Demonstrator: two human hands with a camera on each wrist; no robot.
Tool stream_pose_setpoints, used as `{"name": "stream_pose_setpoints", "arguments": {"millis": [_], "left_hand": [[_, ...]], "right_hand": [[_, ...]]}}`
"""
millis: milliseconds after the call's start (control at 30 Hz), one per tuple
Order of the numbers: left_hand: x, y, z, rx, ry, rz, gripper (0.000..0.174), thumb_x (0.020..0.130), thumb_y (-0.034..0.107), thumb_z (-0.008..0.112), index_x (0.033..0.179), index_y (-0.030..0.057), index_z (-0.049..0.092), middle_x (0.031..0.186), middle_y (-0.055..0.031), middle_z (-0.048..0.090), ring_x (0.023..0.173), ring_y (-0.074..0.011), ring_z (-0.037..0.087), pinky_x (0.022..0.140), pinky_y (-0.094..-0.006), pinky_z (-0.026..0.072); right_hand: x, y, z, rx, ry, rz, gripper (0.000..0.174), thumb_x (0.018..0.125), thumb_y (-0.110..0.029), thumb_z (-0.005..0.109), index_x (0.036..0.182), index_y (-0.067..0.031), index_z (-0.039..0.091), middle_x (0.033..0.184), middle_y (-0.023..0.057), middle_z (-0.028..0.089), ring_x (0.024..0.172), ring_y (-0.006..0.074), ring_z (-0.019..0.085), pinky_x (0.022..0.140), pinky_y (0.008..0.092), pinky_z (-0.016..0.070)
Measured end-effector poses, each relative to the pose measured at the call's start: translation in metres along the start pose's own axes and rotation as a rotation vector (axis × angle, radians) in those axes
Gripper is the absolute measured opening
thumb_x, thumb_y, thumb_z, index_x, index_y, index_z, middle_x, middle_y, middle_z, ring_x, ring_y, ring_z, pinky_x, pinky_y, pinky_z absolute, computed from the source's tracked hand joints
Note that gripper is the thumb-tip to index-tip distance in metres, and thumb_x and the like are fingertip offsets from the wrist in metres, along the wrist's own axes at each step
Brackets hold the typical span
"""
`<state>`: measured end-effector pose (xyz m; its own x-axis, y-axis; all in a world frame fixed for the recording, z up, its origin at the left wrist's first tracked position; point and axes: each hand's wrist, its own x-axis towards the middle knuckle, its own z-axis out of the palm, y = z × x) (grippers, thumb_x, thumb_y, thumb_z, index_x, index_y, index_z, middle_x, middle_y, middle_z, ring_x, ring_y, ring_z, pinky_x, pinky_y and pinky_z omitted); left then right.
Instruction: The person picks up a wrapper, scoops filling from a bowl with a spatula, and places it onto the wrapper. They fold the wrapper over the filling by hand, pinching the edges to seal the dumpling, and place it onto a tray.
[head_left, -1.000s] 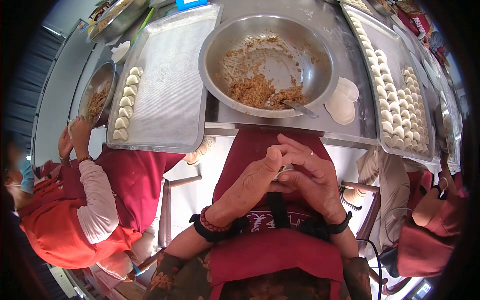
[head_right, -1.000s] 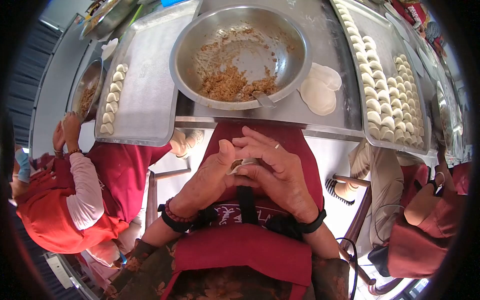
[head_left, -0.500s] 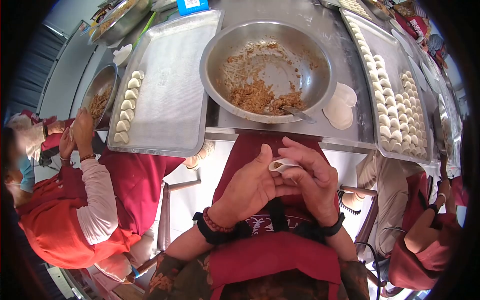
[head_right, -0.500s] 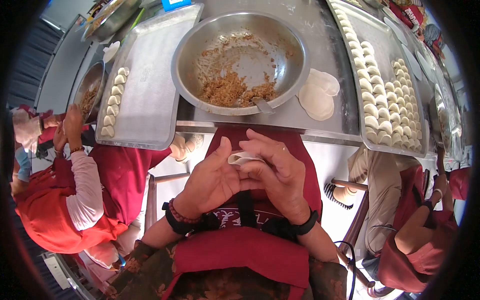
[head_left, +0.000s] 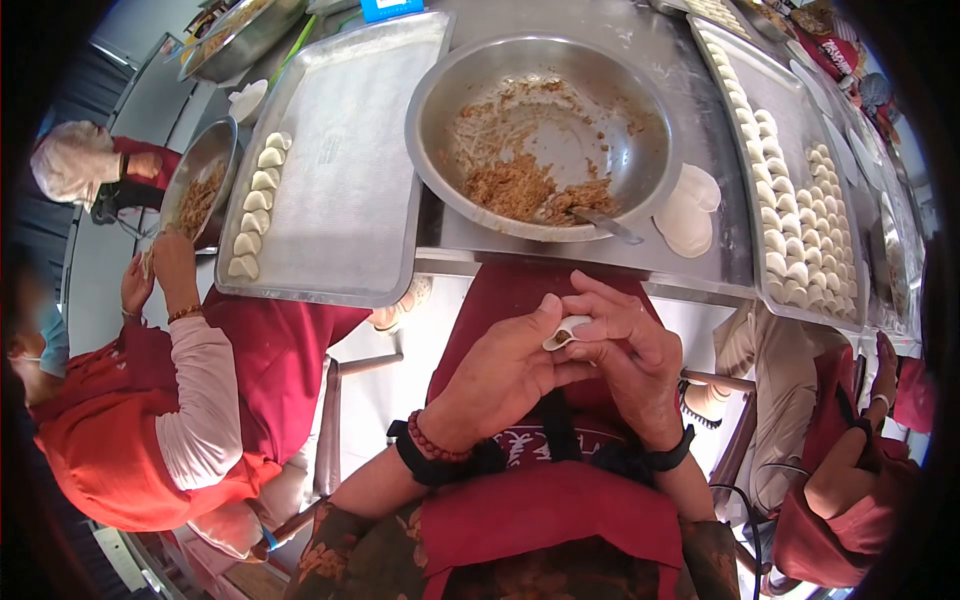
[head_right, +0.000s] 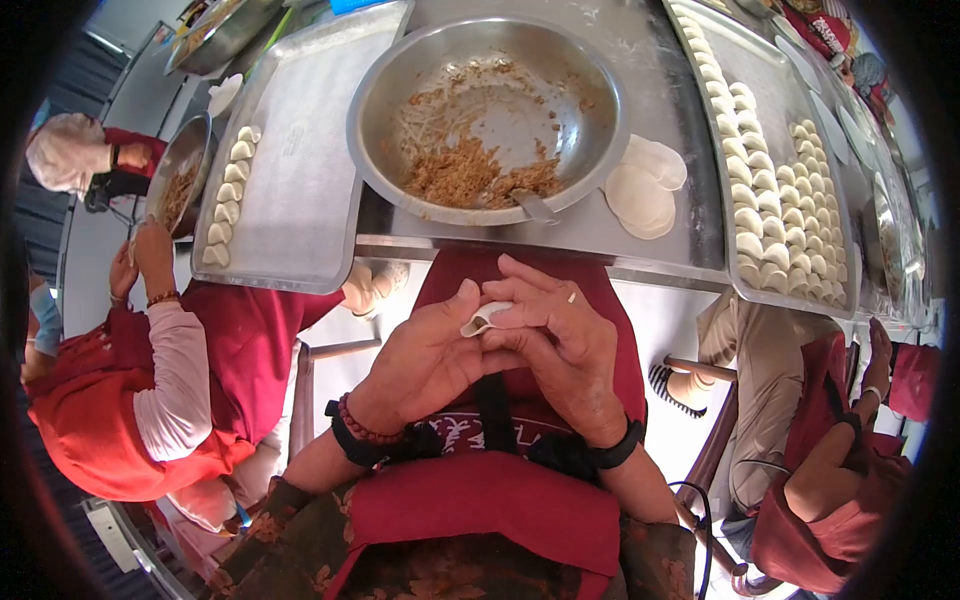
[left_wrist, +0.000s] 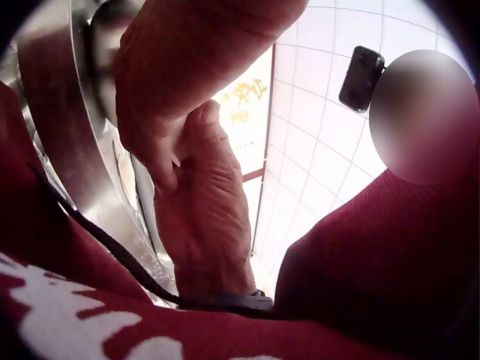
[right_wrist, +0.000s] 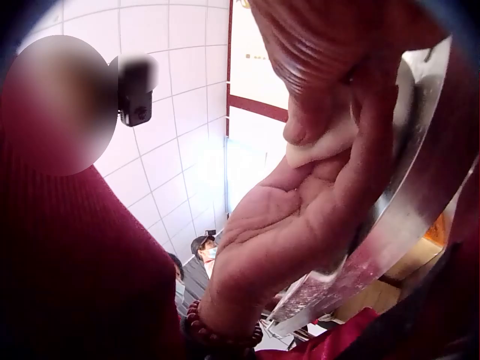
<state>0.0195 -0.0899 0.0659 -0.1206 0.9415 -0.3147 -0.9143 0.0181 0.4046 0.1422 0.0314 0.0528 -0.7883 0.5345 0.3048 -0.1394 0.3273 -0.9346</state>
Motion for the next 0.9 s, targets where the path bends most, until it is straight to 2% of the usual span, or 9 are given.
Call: {"name": "stream_pose_setpoints", "arguments": {"millis": [33,200,300,400,533,600,700,800,900], "left_hand": [[-0.001,0.000,0.001,0.008,0.000,0.004,0.047,0.108,0.036,0.039,0.133,-0.0026,0.050,0.120,-0.0088,0.058,0.108,-0.0157,0.058,0.104,-0.0398,0.0479],[-0.003,0.005,0.002,0.131,-0.001,0.013,0.044,0.107,0.034,0.044,0.127,-0.0036,0.056,0.114,-0.0076,0.061,0.107,-0.0155,0.060,0.103,-0.0401,0.0489],[-0.004,0.005,0.004,0.169,0.034,0.033,0.038,0.106,0.029,0.049,0.121,-0.0037,0.060,0.112,-0.0078,0.062,0.105,-0.0153,0.061,0.101,-0.0391,0.0508],[-0.005,0.004,0.000,0.196,0.033,0.040,0.033,0.105,0.025,0.052,0.117,-0.0035,0.062,0.110,-0.0077,0.063,0.103,-0.0146,0.062,0.098,-0.0376,0.0527],[-0.004,0.004,0.001,0.236,0.066,0.016,0.029,0.104,0.022,0.053,0.112,-0.0036,0.064,0.105,-0.0069,0.064,0.100,-0.0134,0.063,0.096,-0.0366,0.0542],[-0.003,0.003,-0.005,0.278,0.045,0.012,0.033,0.105,0.024,0.049,0.117,-0.0037,0.061,0.113,-0.0102,0.063,0.105,-0.0178,0.063,0.097,-0.0401,0.0544],[-0.002,0.006,0.000,0.200,0.051,-0.005,0.045,0.107,0.035,0.041,0.125,-0.0034,0.055,0.120,-0.0134,0.062,0.110,-0.0218,0.063,0.097,-0.0429,0.0544],[0.000,0.007,0.003,0.179,0.074,-0.018,0.056,0.107,0.045,0.032,0.133,-0.0025,0.048,0.126,-0.0154,0.059,0.113,-0.0245,0.062,0.097,-0.0441,0.0544],[0.001,0.007,0.001,0.156,0.069,-0.030,0.058,0.107,0.047,0.028,0.135,-0.0017,0.045,0.130,-0.0167,0.056,0.116,-0.0260,0.060,0.098,-0.0458,0.0537]], "right_hand": [[0.001,0.000,0.000,-0.018,-0.017,-0.020,0.017,0.081,0.001,0.073,0.096,-0.0076,0.070,0.109,0.0104,0.073,0.124,0.0341,0.059,0.097,0.0370,0.0503],[0.002,0.000,0.000,-0.086,-0.053,-0.084,0.019,0.080,0.001,0.074,0.095,-0.0075,0.067,0.109,0.0095,0.073,0.122,0.0346,0.060,0.092,0.0378,0.0520],[-0.002,-0.002,0.004,-0.035,-0.026,0.055,0.021,0.082,0.002,0.073,0.100,-0.0056,0.064,0.113,0.0115,0.072,0.124,0.0329,0.059,0.093,0.0371,0.0537],[-0.003,-0.007,0.006,0.205,-0.039,0.220,0.034,0.081,0.012,0.069,0.109,0.0004,0.054,0.124,0.0204,0.064,0.129,0.0320,0.054,0.105,0.0386,0.0476],[-0.004,-0.004,0.007,0.181,-0.016,0.178,0.028,0.087,0.005,0.068,0.112,0.0001,0.057,0.121,0.0188,0.067,0.130,0.0294,0.054,0.097,0.0334,0.0544],[-0.005,0.000,0.007,0.140,-0.037,0.164,0.033,0.087,0.005,0.068,0.117,0.0002,0.056,0.121,0.0185,0.067,0.130,0.0295,0.054,0.097,0.0336,0.0546],[-0.002,-0.014,0.010,0.286,0.014,0.322,0.033,0.087,0.003,0.068,0.119,-0.0027,0.061,0.120,0.0167,0.068,0.129,0.0300,0.055,0.097,0.0345,0.0542],[-0.002,0.000,0.002,-0.040,-0.117,0.090,0.030,0.087,0.001,0.069,0.116,-0.0065,0.067,0.120,0.0155,0.068,0.127,0.0303,0.057,0.097,0.0354,0.0540],[-0.001,0.008,0.001,-0.055,-0.128,0.010,0.018,0.087,-0.001,0.069,0.104,-0.0068,0.071,0.118,0.0155,0.068,0.125,0.0317,0.058,0.097,0.0360,0.0540]]}}
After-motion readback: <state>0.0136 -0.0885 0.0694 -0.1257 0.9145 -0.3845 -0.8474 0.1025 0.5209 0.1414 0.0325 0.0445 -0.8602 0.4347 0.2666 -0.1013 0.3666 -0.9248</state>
